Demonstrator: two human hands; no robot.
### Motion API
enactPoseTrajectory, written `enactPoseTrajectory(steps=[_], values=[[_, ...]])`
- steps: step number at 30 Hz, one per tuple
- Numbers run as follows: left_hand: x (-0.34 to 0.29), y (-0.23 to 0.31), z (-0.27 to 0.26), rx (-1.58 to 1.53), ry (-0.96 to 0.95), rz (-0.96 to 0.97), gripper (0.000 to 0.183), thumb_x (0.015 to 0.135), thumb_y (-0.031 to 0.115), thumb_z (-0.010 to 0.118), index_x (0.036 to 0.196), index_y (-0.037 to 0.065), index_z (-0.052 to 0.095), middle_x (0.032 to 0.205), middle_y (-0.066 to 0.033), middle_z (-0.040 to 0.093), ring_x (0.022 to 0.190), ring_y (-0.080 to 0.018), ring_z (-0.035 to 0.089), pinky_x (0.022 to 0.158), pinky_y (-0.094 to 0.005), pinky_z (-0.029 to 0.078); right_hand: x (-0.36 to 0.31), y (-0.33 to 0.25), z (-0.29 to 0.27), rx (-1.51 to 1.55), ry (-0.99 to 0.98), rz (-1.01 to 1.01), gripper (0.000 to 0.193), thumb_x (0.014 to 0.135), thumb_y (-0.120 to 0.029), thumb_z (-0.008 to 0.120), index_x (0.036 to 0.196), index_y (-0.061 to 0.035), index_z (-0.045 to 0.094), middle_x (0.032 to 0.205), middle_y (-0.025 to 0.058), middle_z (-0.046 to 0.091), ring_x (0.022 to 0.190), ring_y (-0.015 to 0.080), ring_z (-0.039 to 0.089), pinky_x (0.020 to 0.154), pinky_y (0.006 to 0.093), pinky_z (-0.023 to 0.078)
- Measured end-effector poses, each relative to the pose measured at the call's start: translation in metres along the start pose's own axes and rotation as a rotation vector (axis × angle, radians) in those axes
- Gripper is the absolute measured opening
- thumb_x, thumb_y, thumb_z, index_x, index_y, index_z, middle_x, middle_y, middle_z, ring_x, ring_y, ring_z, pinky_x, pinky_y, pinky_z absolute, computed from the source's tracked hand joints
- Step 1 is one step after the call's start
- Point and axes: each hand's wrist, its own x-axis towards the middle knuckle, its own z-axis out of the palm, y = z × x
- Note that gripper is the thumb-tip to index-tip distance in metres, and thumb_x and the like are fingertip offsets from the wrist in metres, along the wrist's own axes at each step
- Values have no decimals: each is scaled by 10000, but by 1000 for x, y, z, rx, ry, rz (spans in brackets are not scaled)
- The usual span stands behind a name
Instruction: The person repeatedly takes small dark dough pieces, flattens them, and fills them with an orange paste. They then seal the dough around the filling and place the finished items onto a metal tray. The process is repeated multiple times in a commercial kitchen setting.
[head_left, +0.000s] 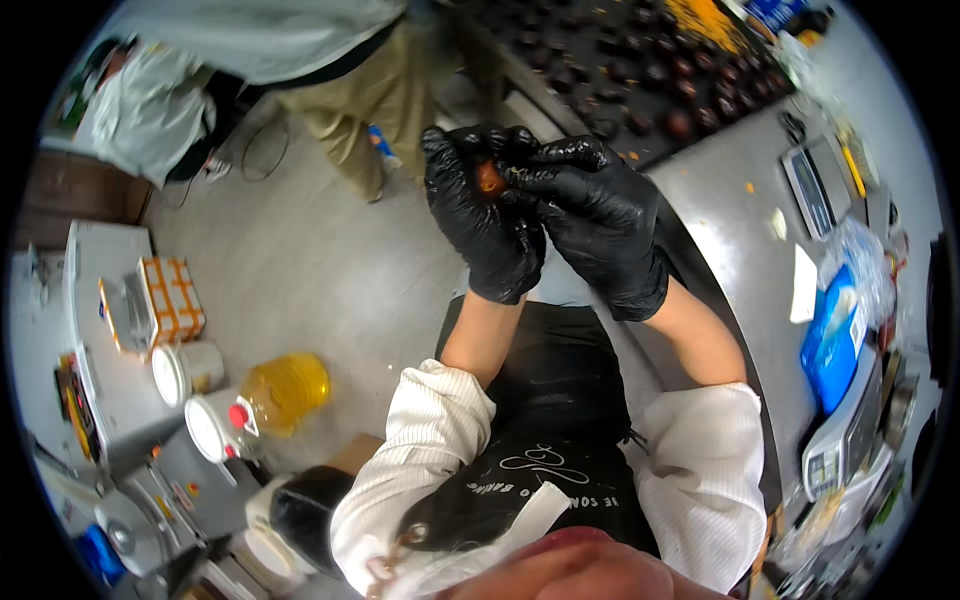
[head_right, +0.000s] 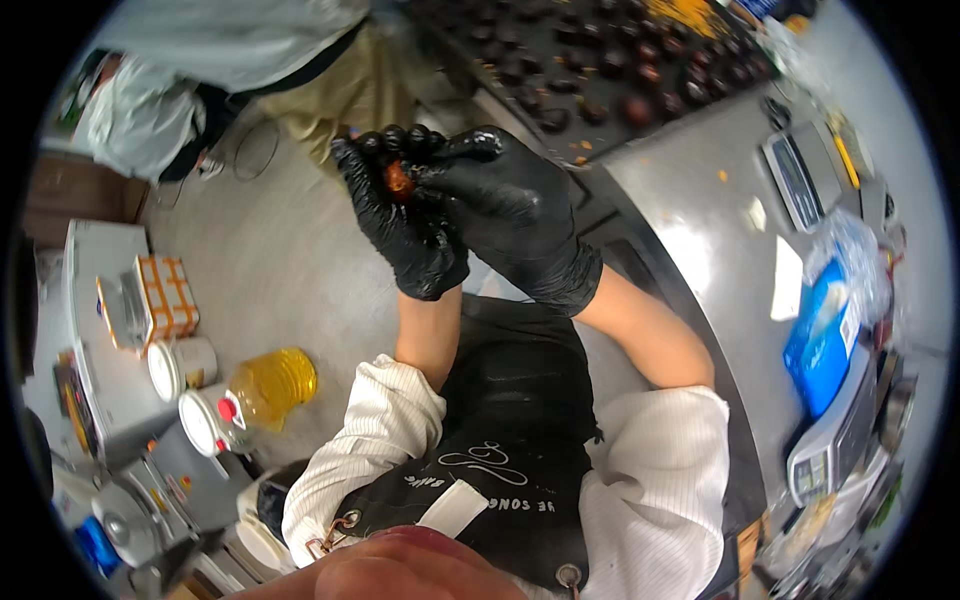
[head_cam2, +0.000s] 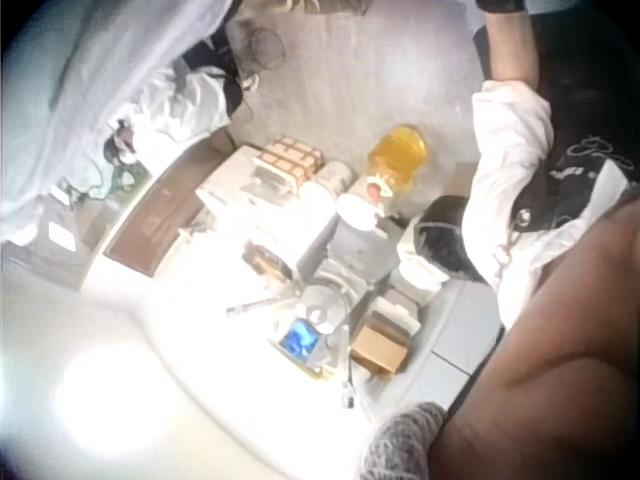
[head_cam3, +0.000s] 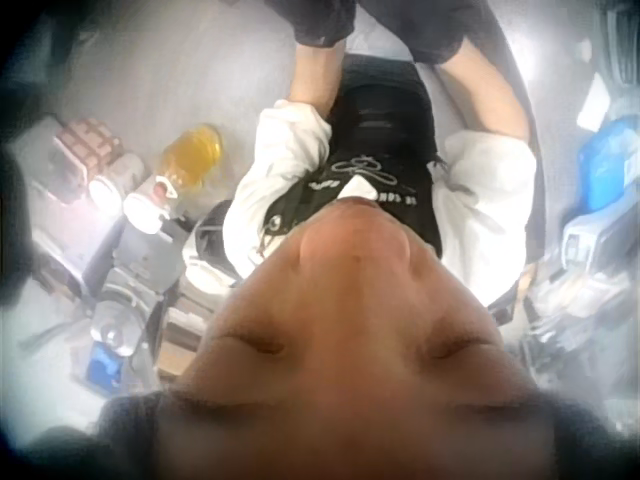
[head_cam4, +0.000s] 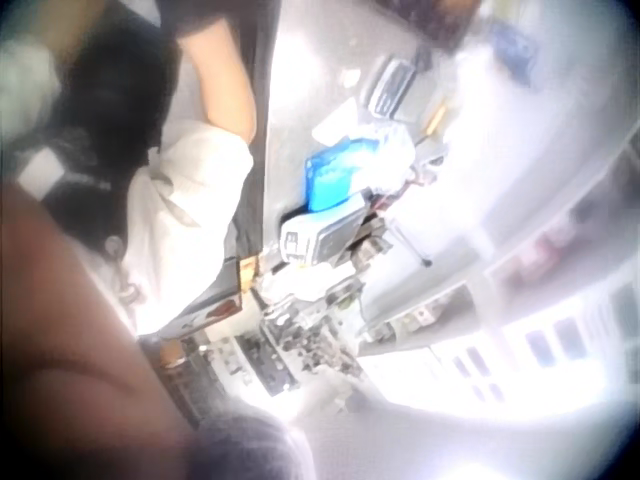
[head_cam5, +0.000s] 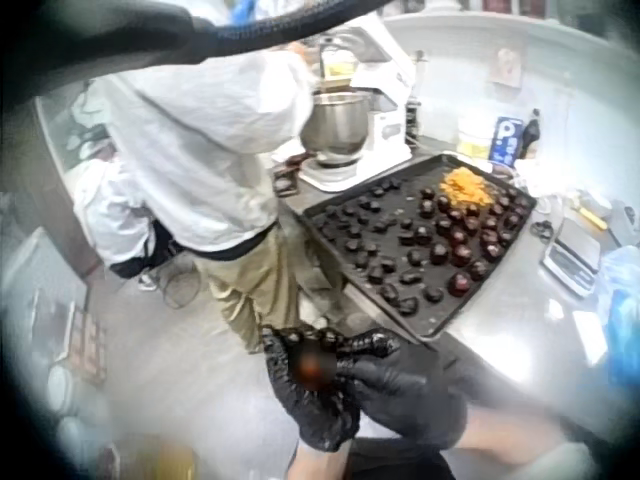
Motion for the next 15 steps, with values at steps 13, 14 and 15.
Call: enactPoseTrajectory(steps=[13, 14, 15], values=[[-5, 130, -71, 375, -21, 174, 376, 983, 266, 445, 1271, 30, 501, 1367, -163, 459, 1237, -345, 475, 1067, -444, 380, 0, -7, 142, 685, -89, 451, 497, 677, -1, 809, 1115, -37, 578, 1046, 46, 598, 953, 136, 595, 812, 287, 507], [-7, 130, -75, 402, 26, 229, 349, 984, 295, 435, 1191, 32, 532, 1261, -165, 511, 1125, -324, 521, 975, -415, 428, 0, -10, 147, 675, -145, 517, 621, 664, -26, 831, 1189, -53, 500, 1095, 50, 588, 994, 139, 590, 864, 296, 502], [-8, 131, -79, 431, 76, 285, 346, 985, 325, 425, 1111, 33, 562, 1155, -167, 563, 1014, -302, 568, 883, -386, 476, 2, -11, 153, 743, -174, 529, 621, 666, -28, 829, 1192, -49, 500, 1106, 54, 588, 1005, 142, 590, 880, 300, 499]])
